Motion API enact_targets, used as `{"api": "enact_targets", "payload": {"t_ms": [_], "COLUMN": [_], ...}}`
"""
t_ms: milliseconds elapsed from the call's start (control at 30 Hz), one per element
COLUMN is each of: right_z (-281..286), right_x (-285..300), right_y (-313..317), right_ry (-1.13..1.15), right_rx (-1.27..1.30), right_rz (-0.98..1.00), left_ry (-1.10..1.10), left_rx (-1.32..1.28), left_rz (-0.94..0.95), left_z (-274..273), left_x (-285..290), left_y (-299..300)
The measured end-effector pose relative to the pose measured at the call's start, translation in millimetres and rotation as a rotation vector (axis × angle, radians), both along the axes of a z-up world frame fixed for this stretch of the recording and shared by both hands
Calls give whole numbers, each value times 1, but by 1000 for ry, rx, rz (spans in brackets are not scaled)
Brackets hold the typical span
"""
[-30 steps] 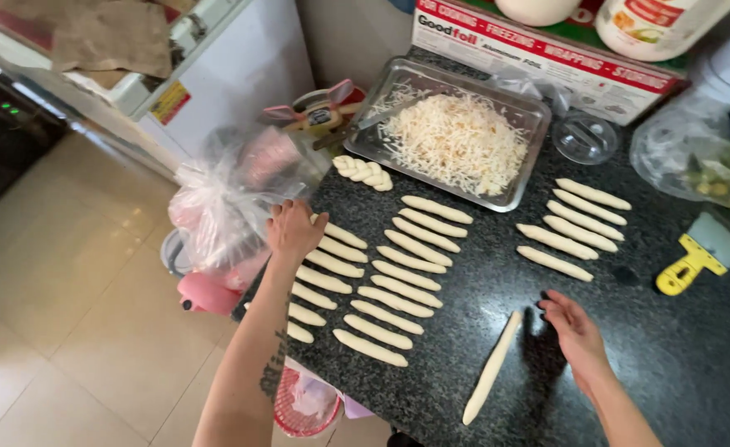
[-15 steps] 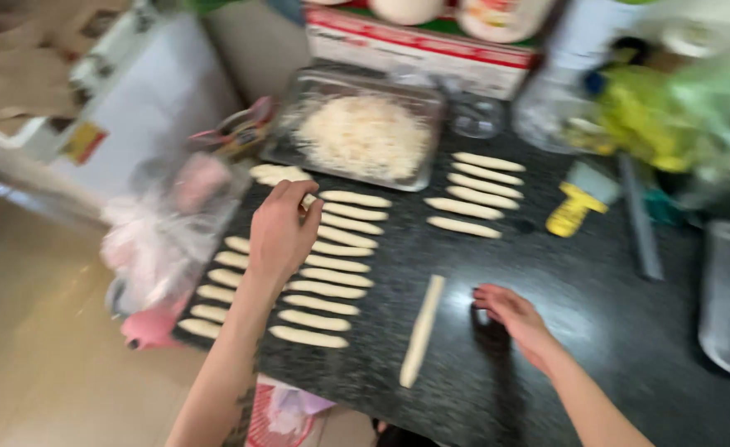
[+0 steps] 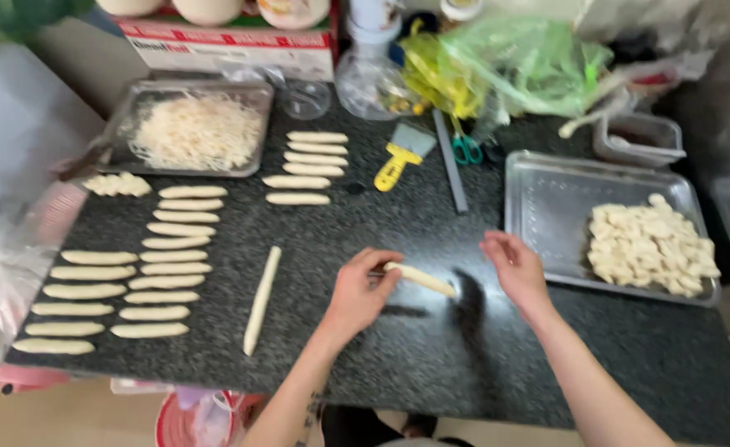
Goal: Braiding strips of dough into a pastry shape.
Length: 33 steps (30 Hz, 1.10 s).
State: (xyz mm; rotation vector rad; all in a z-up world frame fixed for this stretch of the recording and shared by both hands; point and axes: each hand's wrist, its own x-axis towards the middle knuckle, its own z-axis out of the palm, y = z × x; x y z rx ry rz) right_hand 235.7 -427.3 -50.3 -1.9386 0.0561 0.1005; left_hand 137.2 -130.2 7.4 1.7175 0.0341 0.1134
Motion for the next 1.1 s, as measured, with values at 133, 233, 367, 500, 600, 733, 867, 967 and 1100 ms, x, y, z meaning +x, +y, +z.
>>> {"api": "enact_targets", "payload": {"t_ms": [133, 233, 367, 500, 600, 733, 867, 967, 1100], "right_z": [13, 15, 15, -22, -6, -5, -22, -43, -63], "right_x": [0, -14, -23, -68, -127, -184, -122, -35, 29], "right_y": [4, 42, 116, 128, 96, 76, 109, 136, 141], "right_ry": [-26, -54, -380, -401, -521, -390, -356, -420, -487], "right_rx": [-111, -255, -377, -811, -716, -627, -869, -968, -885], "right_rz": [70, 107, 284, 511, 664, 709, 545, 343, 317], "left_ry": [231, 306, 42, -202, -156, -62, 27, -109, -168], "left_rx": [561, 655, 693, 1014, 866, 733, 1053, 1173, 1238], "left_rz": [-92, 9, 120, 148, -102, -108, -52, 134, 25], "left_z": [-13, 11, 3, -94, -42, -64, -74, -84, -114], "left_x": [-21, -24, 6, -10, -76, -137, -59, 36, 109], "left_y": [9, 0, -31, -43, -50, -72, -56, -27, 6]}}
